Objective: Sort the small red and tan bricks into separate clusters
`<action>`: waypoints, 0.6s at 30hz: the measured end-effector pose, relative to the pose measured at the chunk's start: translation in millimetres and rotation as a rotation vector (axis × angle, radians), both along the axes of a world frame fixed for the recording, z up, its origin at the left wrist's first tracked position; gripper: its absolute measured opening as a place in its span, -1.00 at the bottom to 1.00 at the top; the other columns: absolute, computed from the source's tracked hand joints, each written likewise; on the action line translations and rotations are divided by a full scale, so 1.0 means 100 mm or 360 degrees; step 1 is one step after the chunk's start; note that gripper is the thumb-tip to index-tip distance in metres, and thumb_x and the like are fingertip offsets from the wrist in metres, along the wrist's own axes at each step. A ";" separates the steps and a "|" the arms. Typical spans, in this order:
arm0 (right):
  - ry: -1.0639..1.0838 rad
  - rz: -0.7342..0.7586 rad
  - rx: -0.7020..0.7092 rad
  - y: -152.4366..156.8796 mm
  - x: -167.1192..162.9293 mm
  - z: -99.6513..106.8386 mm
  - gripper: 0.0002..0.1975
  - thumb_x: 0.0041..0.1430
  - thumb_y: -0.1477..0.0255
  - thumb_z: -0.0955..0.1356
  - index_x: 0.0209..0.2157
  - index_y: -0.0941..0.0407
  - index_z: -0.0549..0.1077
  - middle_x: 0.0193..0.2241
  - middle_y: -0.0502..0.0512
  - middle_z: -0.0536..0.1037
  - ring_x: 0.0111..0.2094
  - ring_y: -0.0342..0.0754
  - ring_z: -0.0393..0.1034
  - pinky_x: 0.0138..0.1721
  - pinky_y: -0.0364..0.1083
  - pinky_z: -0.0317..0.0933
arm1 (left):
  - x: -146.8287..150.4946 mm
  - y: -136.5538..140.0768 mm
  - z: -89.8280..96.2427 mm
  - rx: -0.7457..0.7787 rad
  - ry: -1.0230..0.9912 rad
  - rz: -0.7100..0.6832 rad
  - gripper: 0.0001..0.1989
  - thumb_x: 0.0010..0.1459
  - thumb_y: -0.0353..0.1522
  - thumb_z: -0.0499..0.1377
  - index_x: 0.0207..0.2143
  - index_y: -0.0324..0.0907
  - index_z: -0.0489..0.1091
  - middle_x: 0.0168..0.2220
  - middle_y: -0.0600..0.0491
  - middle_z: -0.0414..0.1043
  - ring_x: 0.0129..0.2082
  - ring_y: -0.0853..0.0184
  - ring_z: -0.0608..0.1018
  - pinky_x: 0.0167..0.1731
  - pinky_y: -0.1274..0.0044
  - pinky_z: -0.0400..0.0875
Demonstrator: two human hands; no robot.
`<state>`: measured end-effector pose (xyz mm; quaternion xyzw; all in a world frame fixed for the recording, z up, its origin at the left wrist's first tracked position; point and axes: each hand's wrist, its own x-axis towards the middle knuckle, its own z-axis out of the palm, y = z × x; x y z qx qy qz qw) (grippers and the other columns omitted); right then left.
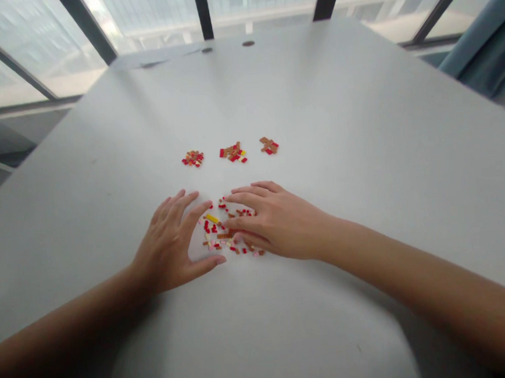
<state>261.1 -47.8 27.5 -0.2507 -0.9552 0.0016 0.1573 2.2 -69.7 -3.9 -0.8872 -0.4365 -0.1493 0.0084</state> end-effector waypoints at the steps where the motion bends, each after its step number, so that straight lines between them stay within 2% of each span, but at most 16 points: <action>1: 0.0004 -0.0017 0.0020 0.01 0.01 0.01 -0.67 0.40 0.38 0.23 0.04 0.05 0.56 0.14 0.31 0.49 0.14 0.18 0.41 0.12 0.23 0.30 | 0.00 0.00 0.00 0.0000 -0.0003 0.0000 -0.06 0.11 0.24 0.08 0.23 -0.36 0.27 0.27 -0.40 0.18 0.33 -0.27 0.20 0.29 -0.02 0.07; 5: -0.0002 -0.0129 0.0026 0.07 0.10 0.03 -0.68 0.39 0.44 0.23 0.04 0.07 0.55 0.12 0.31 0.51 0.10 0.15 0.45 0.07 0.21 0.34 | -0.03 0.00 -0.02 -0.0020 -0.0010 -0.0019 -0.08 0.13 0.22 0.08 0.24 -0.35 0.26 0.28 -0.38 0.16 0.35 -0.25 0.16 0.31 -0.01 0.04; 12: 0.0120 -0.0243 -0.0189 0.20 0.23 -0.09 -0.68 0.39 0.41 0.22 0.04 0.06 0.52 0.08 0.25 0.55 0.03 0.08 0.49 0.03 0.15 0.40 | -0.05 -0.02 -0.02 -0.0013 -0.0038 -0.0209 -0.35 0.29 0.05 0.04 0.29 -0.11 0.25 0.32 -0.25 0.08 0.41 -0.18 0.03 0.32 0.03 0.03; 18: 0.0220 -0.0246 -0.0339 0.22 0.21 -0.16 -0.66 0.39 0.43 0.21 0.06 0.07 0.51 0.08 0.21 0.56 0.04 0.01 0.49 0.07 0.07 0.40 | -0.05 -0.04 0.01 0.0021 -0.0038 -0.0098 -0.19 0.27 0.09 0.03 0.37 -0.24 0.07 0.32 -0.28 0.12 0.42 -0.16 0.02 0.35 0.07 -0.01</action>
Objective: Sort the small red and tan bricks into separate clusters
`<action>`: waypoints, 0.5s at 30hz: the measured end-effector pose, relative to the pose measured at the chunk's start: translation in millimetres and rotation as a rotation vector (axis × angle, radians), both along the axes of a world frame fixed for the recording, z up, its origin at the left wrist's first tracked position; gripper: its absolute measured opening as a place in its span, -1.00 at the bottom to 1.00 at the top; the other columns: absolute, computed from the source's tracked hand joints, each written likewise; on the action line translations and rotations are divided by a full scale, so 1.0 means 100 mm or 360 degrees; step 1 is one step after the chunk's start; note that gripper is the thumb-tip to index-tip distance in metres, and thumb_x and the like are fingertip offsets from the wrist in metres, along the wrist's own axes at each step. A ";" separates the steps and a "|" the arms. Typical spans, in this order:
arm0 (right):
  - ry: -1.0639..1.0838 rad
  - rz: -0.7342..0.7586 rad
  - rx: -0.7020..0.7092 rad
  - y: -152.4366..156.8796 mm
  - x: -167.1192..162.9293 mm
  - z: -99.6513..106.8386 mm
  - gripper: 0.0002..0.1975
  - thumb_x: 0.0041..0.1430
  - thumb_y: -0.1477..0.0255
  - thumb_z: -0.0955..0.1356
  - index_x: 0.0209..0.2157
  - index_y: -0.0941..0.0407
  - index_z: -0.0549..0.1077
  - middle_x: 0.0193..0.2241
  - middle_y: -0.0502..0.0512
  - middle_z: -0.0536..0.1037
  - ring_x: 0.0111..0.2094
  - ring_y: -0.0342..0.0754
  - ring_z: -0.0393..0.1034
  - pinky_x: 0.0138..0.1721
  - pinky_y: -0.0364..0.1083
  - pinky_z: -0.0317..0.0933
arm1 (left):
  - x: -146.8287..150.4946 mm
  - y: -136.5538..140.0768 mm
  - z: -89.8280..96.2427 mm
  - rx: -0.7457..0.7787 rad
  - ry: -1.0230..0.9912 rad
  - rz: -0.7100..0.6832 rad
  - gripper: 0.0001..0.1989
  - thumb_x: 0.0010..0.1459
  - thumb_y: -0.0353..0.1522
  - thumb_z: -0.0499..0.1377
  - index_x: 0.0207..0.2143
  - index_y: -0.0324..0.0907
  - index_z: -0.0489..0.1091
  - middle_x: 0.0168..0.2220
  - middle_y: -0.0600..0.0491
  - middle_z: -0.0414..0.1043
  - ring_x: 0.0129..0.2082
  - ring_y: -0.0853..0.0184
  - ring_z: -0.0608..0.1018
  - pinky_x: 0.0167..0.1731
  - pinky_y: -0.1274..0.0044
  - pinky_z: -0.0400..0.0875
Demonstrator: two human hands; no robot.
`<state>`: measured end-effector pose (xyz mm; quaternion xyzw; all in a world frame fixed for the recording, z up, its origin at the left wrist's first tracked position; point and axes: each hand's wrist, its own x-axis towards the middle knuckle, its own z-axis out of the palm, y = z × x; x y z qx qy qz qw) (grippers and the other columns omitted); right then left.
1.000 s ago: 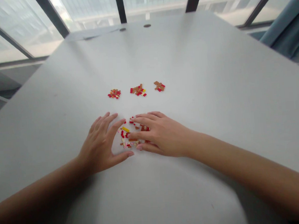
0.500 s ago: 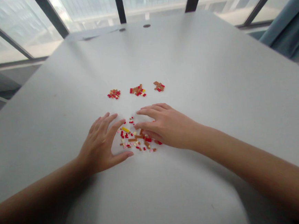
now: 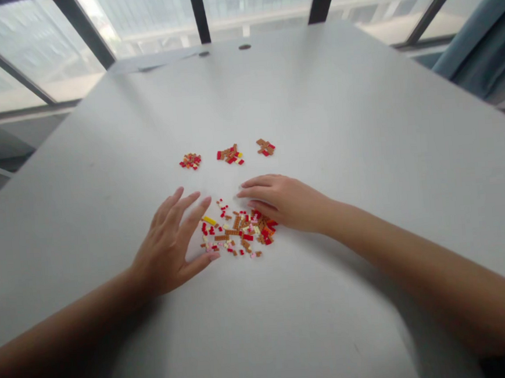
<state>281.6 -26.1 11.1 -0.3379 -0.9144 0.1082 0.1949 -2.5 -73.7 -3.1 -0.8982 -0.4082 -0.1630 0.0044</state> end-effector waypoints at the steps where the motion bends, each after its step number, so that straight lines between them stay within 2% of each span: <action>1: 0.0007 0.0000 0.0000 0.00 -0.01 -0.01 -0.66 0.39 0.43 0.21 0.07 0.09 0.50 0.08 0.22 0.56 0.05 0.01 0.49 0.08 0.06 0.39 | 0.00 0.00 0.00 0.0004 0.0015 0.0035 -0.16 0.26 0.10 0.04 0.38 -0.27 0.06 0.33 -0.30 0.11 0.41 -0.18 0.02 0.34 0.06 -0.01; 7: 0.0052 -0.0024 -0.0012 0.01 0.02 -0.02 -0.64 0.39 0.41 0.21 0.09 0.21 0.49 0.08 0.27 0.56 0.06 0.01 0.49 0.11 0.03 0.38 | 0.05 -0.04 -0.03 -0.0127 0.0206 0.0177 0.01 0.24 0.19 -0.05 0.39 -0.48 -0.08 0.41 -0.43 -0.12 0.43 -0.31 -0.14 0.33 -0.05 -0.09; 10: 0.0102 -0.0063 -0.0039 0.01 0.06 0.01 -0.65 0.39 0.40 0.21 0.07 0.15 0.50 0.05 0.23 0.58 0.04 -0.01 0.50 0.10 0.04 0.39 | 0.09 -0.04 0.00 -0.0177 0.0260 0.0128 0.02 0.27 0.19 -0.12 0.40 -0.51 -0.15 0.43 -0.40 -0.19 0.44 -0.25 -0.20 0.35 -0.02 -0.12; 15: 0.0145 -0.0056 -0.0032 -0.02 0.07 0.08 -0.66 0.37 0.41 0.22 0.05 0.12 0.51 0.04 0.23 0.59 0.03 0.00 0.51 0.09 0.06 0.40 | 0.14 -0.02 0.08 -0.0219 0.0288 -0.0083 -0.05 0.31 0.16 -0.16 0.41 -0.44 -0.17 0.45 -0.30 -0.19 0.46 -0.14 -0.25 0.37 0.01 -0.18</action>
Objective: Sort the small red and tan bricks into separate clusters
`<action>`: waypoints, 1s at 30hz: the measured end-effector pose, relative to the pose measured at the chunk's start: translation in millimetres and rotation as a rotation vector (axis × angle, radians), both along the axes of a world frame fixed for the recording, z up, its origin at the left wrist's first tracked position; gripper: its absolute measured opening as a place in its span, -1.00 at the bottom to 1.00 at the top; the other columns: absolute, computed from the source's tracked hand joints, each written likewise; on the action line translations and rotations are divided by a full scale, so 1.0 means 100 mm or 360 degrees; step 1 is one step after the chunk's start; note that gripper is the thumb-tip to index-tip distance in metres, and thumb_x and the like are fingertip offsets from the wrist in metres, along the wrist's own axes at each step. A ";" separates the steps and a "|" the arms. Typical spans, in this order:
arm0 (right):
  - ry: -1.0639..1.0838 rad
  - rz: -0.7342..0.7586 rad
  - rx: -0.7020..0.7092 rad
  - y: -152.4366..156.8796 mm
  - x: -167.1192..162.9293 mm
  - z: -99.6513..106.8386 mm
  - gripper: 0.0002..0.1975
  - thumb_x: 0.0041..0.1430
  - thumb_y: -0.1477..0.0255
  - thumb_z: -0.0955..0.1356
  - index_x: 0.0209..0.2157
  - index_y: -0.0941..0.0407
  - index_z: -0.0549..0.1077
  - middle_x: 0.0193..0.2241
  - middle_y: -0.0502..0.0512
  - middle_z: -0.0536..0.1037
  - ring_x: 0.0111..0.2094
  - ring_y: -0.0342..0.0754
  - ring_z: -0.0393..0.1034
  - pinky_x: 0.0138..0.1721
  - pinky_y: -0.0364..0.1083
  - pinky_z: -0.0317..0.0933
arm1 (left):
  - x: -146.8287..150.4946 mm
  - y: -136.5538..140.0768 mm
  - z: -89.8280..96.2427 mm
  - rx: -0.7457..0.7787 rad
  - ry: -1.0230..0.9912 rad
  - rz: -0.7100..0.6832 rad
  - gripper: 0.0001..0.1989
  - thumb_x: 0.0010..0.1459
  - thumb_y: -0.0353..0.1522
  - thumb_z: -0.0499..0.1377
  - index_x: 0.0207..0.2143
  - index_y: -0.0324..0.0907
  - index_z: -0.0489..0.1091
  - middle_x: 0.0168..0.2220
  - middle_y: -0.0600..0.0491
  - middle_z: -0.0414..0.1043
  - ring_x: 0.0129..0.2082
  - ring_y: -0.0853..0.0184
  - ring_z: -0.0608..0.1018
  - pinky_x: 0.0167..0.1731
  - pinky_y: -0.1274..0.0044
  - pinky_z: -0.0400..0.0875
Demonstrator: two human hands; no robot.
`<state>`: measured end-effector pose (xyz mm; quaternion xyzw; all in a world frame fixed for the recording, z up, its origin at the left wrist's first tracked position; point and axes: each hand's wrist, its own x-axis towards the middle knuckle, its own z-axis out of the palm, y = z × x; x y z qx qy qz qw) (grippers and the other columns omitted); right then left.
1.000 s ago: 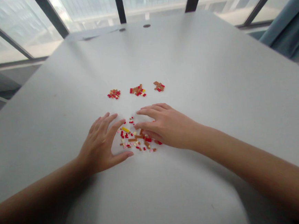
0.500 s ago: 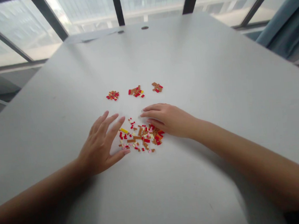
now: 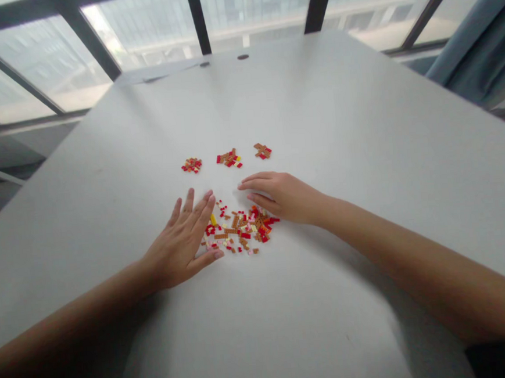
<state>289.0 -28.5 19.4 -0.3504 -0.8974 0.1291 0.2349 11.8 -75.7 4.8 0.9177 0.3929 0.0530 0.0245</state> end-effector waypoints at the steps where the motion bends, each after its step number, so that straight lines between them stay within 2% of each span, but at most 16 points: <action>1: 0.0010 0.0005 0.0000 -0.01 0.00 0.02 -0.66 0.38 0.40 0.22 0.05 0.13 0.51 0.04 0.23 0.59 0.03 0.00 0.51 0.09 0.06 0.39 | 0.01 0.00 0.01 -0.0014 -0.0001 -0.0049 -0.07 0.32 0.15 -0.18 0.42 -0.42 -0.18 0.45 -0.29 -0.18 0.46 -0.12 -0.25 0.38 0.02 -0.19; 6: 0.0038 0.0000 0.0019 -0.09 -0.02 0.13 -0.67 0.38 0.37 0.22 0.04 0.10 0.51 0.03 0.21 0.60 0.03 0.01 0.51 0.09 0.07 0.39 | 0.00 -0.04 0.07 -0.0057 -0.0038 -0.0149 -0.08 0.32 0.14 -0.14 0.43 -0.36 -0.23 0.44 -0.27 -0.14 0.47 -0.05 -0.22 0.38 0.03 -0.18; 12: 0.0004 -0.0056 0.0061 -0.23 0.08 0.22 -0.68 0.38 0.37 0.22 0.01 0.09 0.53 -0.01 0.18 0.62 0.02 0.02 0.52 0.08 0.09 0.39 | 0.02 -0.01 0.09 -0.0131 -0.0106 0.0106 0.02 0.25 0.21 -0.12 0.43 -0.38 -0.25 0.44 -0.31 -0.15 0.46 -0.08 -0.16 0.39 0.07 -0.18; 17: 0.0053 -0.0150 0.0035 -0.34 0.21 0.15 -0.69 0.38 0.37 0.23 -0.01 0.10 0.53 -0.02 0.20 0.62 0.00 0.01 0.53 0.07 0.08 0.40 | 0.21 0.04 0.11 -0.0160 -0.0064 -0.0105 0.01 0.24 0.22 -0.12 0.42 -0.36 -0.20 0.45 -0.23 -0.16 0.46 -0.05 -0.21 0.40 0.09 -0.26; 23: 0.0124 -0.0183 0.0014 -0.41 0.25 0.08 -0.71 0.36 0.37 0.25 -0.03 0.07 0.55 -0.01 0.20 0.61 0.01 0.01 0.52 0.08 0.09 0.40 | 0.37 0.06 0.14 -0.0247 -0.0093 -0.0312 -0.02 0.25 0.21 -0.13 0.44 -0.24 -0.29 0.46 -0.16 -0.16 0.47 -0.01 -0.25 0.39 0.05 -0.36; 27: 0.0117 -0.0177 -0.0012 -0.47 0.22 0.08 -0.69 0.38 0.39 0.21 -0.03 0.06 0.55 -0.03 0.18 0.62 -0.02 0.00 0.54 0.05 0.08 0.42 | 0.28 0.09 0.20 -0.0319 -0.0239 -0.0362 -0.08 0.29 0.20 -0.27 0.45 -0.20 -0.34 0.46 -0.13 -0.17 0.47 0.05 -0.22 0.40 0.03 -0.33; 30: 0.0042 -0.0183 -0.0028 -0.51 0.20 0.04 -0.65 0.38 0.42 0.18 0.02 0.07 0.53 0.01 0.18 0.61 0.01 -0.01 0.53 0.07 0.09 0.42 | 0.14 0.09 0.22 -0.0263 -0.0367 -0.0169 -0.12 0.30 0.18 -0.39 0.45 -0.20 -0.35 0.45 -0.13 -0.13 0.47 0.07 -0.17 0.41 0.06 -0.31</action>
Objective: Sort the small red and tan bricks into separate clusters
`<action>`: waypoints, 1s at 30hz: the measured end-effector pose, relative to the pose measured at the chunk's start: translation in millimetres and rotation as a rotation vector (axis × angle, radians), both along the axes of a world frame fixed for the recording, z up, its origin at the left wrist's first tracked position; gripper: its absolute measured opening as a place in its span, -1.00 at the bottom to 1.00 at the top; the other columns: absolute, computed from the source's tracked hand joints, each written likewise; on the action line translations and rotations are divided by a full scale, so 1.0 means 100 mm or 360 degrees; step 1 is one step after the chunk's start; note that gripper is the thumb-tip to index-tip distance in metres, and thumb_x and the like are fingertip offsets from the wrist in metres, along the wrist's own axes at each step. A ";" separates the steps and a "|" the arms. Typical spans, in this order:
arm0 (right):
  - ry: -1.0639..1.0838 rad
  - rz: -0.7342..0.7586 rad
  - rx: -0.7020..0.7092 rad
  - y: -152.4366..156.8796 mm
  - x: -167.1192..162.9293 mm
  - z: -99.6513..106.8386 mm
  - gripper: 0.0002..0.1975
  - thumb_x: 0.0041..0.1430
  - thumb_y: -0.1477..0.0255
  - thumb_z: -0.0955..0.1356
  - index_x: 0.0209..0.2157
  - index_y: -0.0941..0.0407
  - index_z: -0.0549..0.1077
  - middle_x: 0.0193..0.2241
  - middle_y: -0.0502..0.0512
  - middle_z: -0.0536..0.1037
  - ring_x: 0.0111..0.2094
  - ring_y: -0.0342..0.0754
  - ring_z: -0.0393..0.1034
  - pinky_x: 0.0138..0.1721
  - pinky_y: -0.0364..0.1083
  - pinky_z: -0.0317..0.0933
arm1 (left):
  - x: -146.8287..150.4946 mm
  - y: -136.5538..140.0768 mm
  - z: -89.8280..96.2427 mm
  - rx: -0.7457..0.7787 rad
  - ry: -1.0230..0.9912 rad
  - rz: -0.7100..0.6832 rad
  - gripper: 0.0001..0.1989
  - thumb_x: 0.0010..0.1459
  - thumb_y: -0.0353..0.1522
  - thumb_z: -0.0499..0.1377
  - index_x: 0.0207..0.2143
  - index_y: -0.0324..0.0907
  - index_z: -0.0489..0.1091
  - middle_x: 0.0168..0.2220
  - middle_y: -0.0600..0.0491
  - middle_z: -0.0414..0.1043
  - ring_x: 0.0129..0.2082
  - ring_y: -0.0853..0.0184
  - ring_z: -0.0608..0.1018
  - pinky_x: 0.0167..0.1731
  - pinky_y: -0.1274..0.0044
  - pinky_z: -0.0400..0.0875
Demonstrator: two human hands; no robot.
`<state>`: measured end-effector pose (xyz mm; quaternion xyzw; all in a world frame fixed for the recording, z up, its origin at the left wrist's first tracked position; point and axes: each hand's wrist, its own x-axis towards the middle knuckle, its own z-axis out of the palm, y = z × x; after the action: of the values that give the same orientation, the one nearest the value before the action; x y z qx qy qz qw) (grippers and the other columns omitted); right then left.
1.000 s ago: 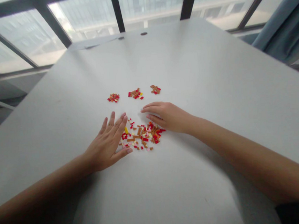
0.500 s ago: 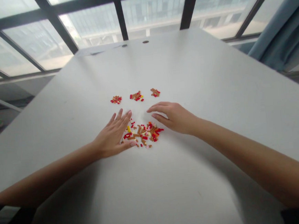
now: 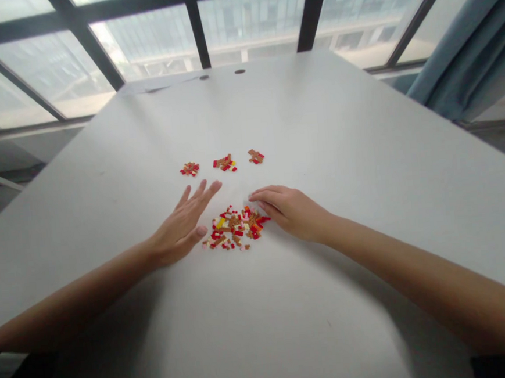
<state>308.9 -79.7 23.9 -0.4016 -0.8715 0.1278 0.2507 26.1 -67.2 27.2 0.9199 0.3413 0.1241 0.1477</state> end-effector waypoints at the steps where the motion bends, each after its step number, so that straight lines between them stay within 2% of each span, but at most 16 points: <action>1: -0.0022 -0.0006 0.0003 -0.01 -0.01 -0.02 -0.64 0.38 0.42 0.18 0.04 0.09 0.52 0.03 0.19 0.60 0.04 0.00 0.52 0.09 0.09 0.41 | -0.04 -0.01 0.00 0.0035 0.0035 0.0035 -0.08 0.28 0.20 -0.38 0.45 -0.23 -0.34 0.45 -0.16 -0.12 0.47 0.03 -0.17 0.40 0.03 -0.33; 5: -0.0066 -0.0020 0.0008 -0.02 -0.06 -0.08 -0.61 0.40 0.40 0.16 0.09 0.14 0.48 0.09 0.24 0.55 0.11 0.02 0.47 0.15 0.10 0.36 | -0.10 -0.07 -0.04 0.0169 0.0308 0.0052 0.10 0.19 0.30 -0.32 0.41 -0.43 -0.17 0.45 -0.29 -0.17 0.46 -0.14 -0.20 0.37 -0.02 -0.32; 7: -0.0067 -0.0022 0.0003 -0.02 -0.11 -0.08 -0.61 0.40 0.39 0.16 0.09 0.15 0.47 0.10 0.25 0.55 0.11 0.03 0.46 0.15 0.11 0.36 | -0.05 -0.10 -0.06 0.0191 0.0390 0.0071 0.12 0.17 0.31 -0.30 0.40 -0.45 -0.12 0.45 -0.31 -0.21 0.45 -0.17 -0.19 0.37 -0.01 -0.28; 13: -0.0057 -0.0080 -0.0039 -0.03 -0.24 -0.05 -0.60 0.40 0.37 0.15 0.09 0.18 0.45 0.07 0.28 0.57 0.08 0.04 0.49 0.11 0.10 0.38 | 0.16 -0.10 -0.07 0.0205 0.0456 0.0162 0.06 0.22 0.26 -0.18 0.41 -0.44 -0.13 0.45 -0.30 -0.23 0.45 -0.19 -0.21 0.38 0.00 -0.26; 19: -0.0019 -0.0170 -0.0139 -0.06 -0.25 -0.01 -0.62 0.39 0.35 0.16 0.07 0.10 0.48 0.01 0.20 0.61 0.03 0.04 0.52 0.08 0.09 0.40 | 0.25 -0.08 -0.05 0.0151 0.0382 0.0285 -0.06 0.31 0.17 -0.21 0.41 -0.41 -0.10 0.45 -0.25 -0.16 0.45 -0.18 -0.18 0.39 0.01 -0.27; 24: -0.0005 -0.0166 -0.0180 -0.08 -0.32 -0.03 -0.59 0.40 0.30 0.16 0.11 0.08 0.47 0.11 0.20 0.54 0.13 0.08 0.44 0.19 0.18 0.32 | 0.06 -0.01 0.05 0.0084 0.0221 0.0390 -0.24 0.41 0.01 -0.38 0.40 -0.34 -0.03 0.44 -0.15 -0.07 0.45 -0.08 -0.07 0.40 0.07 -0.19; 30: 0.0020 0.0026 -0.0118 -0.15 -0.61 -0.13 -0.54 0.41 0.27 0.18 0.20 0.12 0.40 0.22 0.26 0.43 0.28 0.09 0.26 0.28 0.21 0.20 | -0.32 0.02 0.08 0.0072 0.0307 0.0330 -0.21 0.38 0.05 -0.30 0.39 -0.35 0.00 0.44 -0.20 -0.09 0.45 -0.11 -0.08 0.38 0.01 -0.14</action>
<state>247.6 -94.8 11.0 -0.4028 -0.8678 0.1647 0.2400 -5.9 -65.3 35.6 0.8905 0.4442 0.0573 0.0800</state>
